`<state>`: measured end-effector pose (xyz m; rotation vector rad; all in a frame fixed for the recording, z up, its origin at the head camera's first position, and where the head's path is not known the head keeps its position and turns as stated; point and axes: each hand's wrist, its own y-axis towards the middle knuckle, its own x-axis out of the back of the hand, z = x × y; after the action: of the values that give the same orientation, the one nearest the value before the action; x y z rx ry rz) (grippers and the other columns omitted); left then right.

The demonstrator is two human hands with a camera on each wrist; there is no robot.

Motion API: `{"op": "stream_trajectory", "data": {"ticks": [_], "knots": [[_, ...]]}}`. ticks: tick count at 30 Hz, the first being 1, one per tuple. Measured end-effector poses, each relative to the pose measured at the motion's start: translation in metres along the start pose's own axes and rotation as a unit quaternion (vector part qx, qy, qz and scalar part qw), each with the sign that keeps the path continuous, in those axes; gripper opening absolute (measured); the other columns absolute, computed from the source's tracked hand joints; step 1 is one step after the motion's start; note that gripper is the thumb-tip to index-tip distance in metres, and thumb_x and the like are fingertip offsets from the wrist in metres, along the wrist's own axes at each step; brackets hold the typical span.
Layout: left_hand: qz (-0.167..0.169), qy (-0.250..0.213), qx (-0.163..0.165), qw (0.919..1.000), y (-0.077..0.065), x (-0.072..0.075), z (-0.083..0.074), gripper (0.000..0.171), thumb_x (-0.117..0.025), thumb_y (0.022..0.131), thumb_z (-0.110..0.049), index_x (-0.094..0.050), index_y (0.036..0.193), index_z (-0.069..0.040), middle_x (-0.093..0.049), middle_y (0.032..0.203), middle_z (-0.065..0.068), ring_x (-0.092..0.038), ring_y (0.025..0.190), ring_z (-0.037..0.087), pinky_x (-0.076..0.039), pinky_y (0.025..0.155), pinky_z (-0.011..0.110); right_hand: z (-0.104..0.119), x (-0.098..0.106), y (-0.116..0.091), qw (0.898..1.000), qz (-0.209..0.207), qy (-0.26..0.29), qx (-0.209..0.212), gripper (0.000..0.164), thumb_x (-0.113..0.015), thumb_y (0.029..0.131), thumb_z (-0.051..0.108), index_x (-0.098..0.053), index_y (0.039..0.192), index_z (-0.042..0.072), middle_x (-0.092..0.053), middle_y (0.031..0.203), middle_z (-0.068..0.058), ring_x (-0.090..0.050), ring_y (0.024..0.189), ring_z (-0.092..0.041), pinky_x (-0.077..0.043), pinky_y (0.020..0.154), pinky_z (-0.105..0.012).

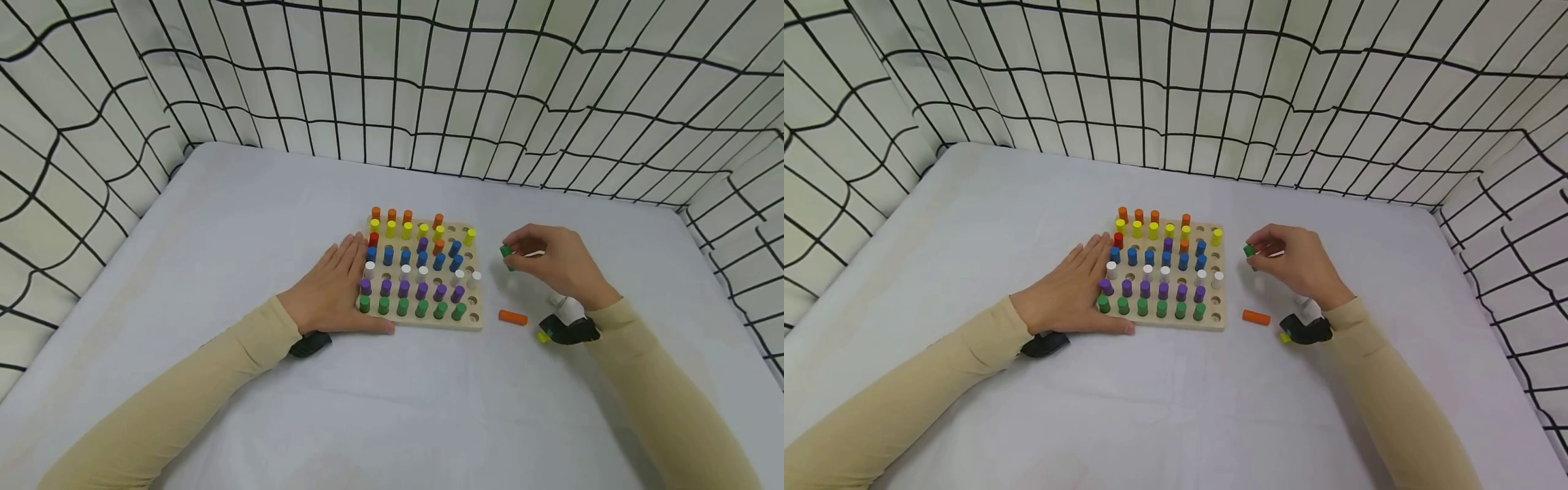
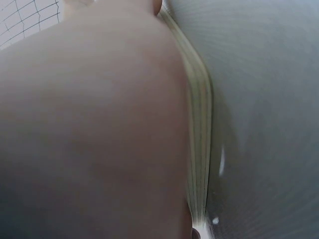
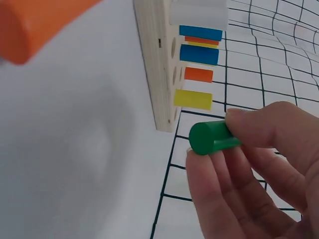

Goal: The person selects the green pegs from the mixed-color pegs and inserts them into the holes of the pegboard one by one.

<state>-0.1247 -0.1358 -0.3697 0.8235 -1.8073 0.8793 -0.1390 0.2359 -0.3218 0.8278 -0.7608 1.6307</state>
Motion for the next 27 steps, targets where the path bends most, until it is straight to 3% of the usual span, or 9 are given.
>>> {"op": "stream_trajectory", "data": {"ticks": [7,11,15,20,27], "knots": [[0.002,-0.003,0.0,1.0,0.0,0.0,0.0,0.146,-0.066,0.072,-0.088,0.004,0.164,0.002,0.007,0.175,0.019,0.005,0.165,0.036,-0.005,0.134,0.054,-0.006,-0.007,-0.008,0.999,-0.036,0.021,0.019,0.026,-0.076,0.094,0.02,-0.072,0.119,0.013,-0.077,0.115,-0.007,-0.072,0.108,-0.022,-0.062,0.095,-0.035],[0.002,-0.001,0.0,1.0,0.0,-0.001,0.0,0.146,-0.065,0.072,-0.088,0.004,0.164,0.002,0.007,0.175,0.019,0.005,0.165,0.036,-0.004,0.134,0.054,-0.006,-0.01,-0.014,0.997,-0.046,0.037,0.049,0.026,-0.077,0.094,0.018,-0.072,0.118,0.011,-0.077,0.113,-0.007,-0.072,0.104,-0.019,-0.061,0.091,-0.02],[0.001,0.0,0.001,1.0,0.0,-0.001,0.0,0.146,-0.066,0.073,-0.088,0.003,0.164,0.002,0.006,0.175,0.019,0.005,0.165,0.036,-0.004,0.134,0.054,-0.005,-0.011,-0.019,0.995,-0.052,0.049,0.072,0.025,-0.078,0.093,0.016,-0.072,0.116,0.01,-0.077,0.111,-0.007,-0.07,0.098,-0.005,-0.055,0.086,-0.006],[0.003,0.001,0.002,1.0,0.001,-0.001,0.0,0.145,-0.065,0.073,-0.088,0.003,0.164,0.002,0.006,0.175,0.018,0.005,0.165,0.035,-0.004,0.135,0.054,-0.003,-0.011,-0.029,0.992,-0.059,0.054,0.096,0.025,-0.079,0.092,0.014,-0.072,0.115,0.009,-0.076,0.111,-0.007,-0.064,0.092,0.013,-0.055,0.086,-0.006],[0.001,0.0,0.003,1.0,0.0,0.0,-0.001,0.145,-0.066,0.073,-0.088,0.003,0.164,0.002,0.007,0.175,0.018,0.005,0.165,0.035,-0.004,0.134,0.054,0.001,-0.014,-0.039,0.987,-0.07,0.064,0.132,0.025,-0.08,0.089,0.007,-0.071,0.113,0.006,-0.076,0.109,-0.008,-0.065,0.092,0.015,-0.056,0.086,-0.008]]}}
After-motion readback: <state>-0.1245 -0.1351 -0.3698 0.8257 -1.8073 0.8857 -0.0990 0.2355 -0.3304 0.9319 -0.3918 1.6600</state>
